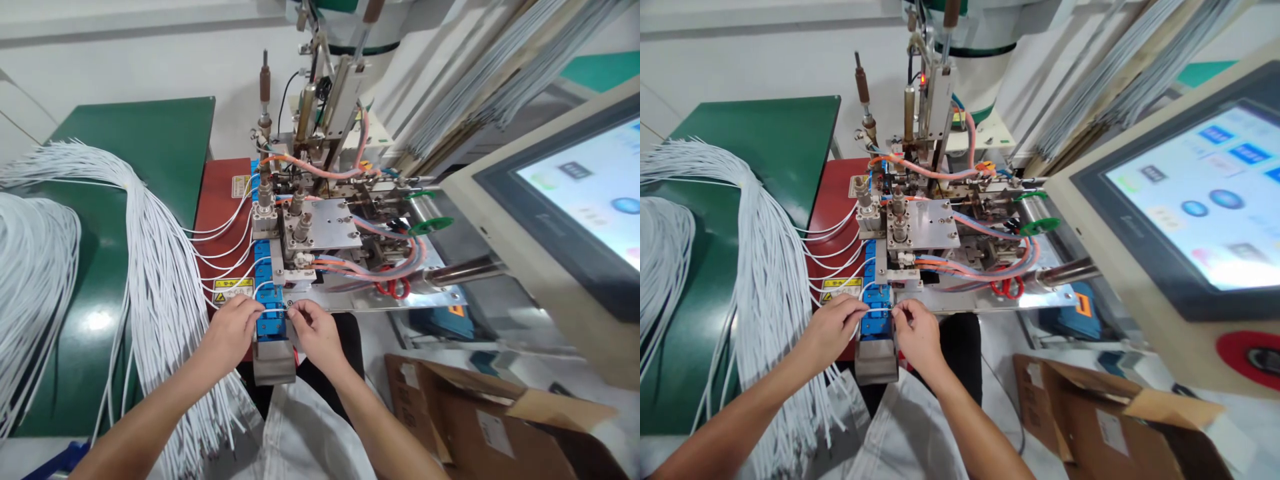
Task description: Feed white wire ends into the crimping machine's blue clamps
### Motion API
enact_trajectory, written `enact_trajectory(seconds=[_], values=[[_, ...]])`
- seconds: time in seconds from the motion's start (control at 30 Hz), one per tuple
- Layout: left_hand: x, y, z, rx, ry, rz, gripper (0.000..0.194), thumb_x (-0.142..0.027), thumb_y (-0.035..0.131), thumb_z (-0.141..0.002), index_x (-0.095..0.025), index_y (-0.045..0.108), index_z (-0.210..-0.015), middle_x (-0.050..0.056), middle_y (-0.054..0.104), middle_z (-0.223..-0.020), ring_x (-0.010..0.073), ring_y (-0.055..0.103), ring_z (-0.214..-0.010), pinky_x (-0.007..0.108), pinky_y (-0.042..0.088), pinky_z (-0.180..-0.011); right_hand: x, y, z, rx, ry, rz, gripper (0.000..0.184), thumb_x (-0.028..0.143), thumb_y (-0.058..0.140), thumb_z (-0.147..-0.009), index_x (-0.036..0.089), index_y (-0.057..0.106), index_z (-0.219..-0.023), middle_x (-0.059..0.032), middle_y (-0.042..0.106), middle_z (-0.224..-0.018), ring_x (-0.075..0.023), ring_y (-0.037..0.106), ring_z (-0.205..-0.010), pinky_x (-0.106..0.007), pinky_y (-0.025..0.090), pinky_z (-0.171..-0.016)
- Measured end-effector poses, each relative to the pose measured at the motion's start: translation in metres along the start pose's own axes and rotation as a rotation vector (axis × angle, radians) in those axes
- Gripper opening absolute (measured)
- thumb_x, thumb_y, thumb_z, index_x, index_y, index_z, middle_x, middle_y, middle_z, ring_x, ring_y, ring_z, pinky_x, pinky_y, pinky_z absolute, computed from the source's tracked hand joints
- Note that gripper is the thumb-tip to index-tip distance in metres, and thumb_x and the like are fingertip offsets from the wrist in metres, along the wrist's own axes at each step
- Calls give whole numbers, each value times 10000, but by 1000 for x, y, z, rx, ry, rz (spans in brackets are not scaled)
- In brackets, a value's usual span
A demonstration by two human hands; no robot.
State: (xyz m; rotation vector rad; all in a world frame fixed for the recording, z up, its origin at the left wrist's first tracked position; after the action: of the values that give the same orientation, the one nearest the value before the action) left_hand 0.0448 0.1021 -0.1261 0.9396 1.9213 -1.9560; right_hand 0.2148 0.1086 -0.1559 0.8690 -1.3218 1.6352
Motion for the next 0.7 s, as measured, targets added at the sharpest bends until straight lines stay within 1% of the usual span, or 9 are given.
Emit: enact_trajectory(seconds=[0.1,0.2,0.27,0.37,0.43,0.57,0.7], values=[[-3,-1,-2,13,-24,-46,137,-142,452,-848,-172,586,-845,37,589,-834,171,558,-784,317,456,-742,-1,-1,-4,48,16,-10,166,299,480,-753,183,527,-644,28,514,-519,-112,443,-470,-222,347,-479],[-5,-1,-3,20,-30,-75,159,-114,435,-847,-166,584,-836,42,585,-828,175,552,-782,321,450,-744,-1,-5,-8,95,-66,30,178,292,458,-778,191,512,-642,28,519,-541,-115,452,-493,-218,344,-484],[-6,-1,-2,20,-23,-91,171,-100,426,-846,-161,585,-834,47,585,-826,177,551,-783,324,448,-751,1,-7,-9,109,-145,113,212,309,420,-822,195,520,-673,16,545,-593,-122,483,-542,-225,359,-522],[-9,0,-2,4,17,-120,194,-87,410,-847,-158,588,-818,51,580,-812,177,547,-776,321,447,-756,4,-5,-11,68,-281,258,273,341,366,-868,198,514,-688,-3,552,-637,-132,500,-597,-239,360,-574],[-10,0,-2,0,27,-138,200,-85,405,-848,-154,590,-822,55,578,-808,179,545,-773,325,449,-756,2,1,-11,25,-322,273,311,348,345,-877,201,465,-631,5,506,-592,-128,469,-566,-240,346,-557],[-11,1,-1,10,23,-196,221,-84,388,-848,-149,599,-849,68,581,-821,192,544,-781,344,456,-755,-8,14,-11,-35,-234,161,340,351,286,-886,218,341,-577,41,379,-512,-116,387,-482,-232,315,-491],[-13,0,1,-21,56,-319,221,-101,403,-843,-151,617,-853,75,586,-792,213,528,-771,376,451,-736,-10,16,-10,-54,-219,158,342,363,303,-875,220,319,-566,49,348,-501,-113,365,-472,-235,299,-484]])
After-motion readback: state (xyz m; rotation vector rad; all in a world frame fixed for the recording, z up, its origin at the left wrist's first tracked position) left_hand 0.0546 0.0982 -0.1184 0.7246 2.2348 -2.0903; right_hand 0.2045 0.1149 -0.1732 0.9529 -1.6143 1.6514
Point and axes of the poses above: each hand's wrist, its own z-axis away from the middle knuckle, its own y-axis out of the palm, x = y × z, the point moved 2 cm from there along -z, towards the middle knuckle
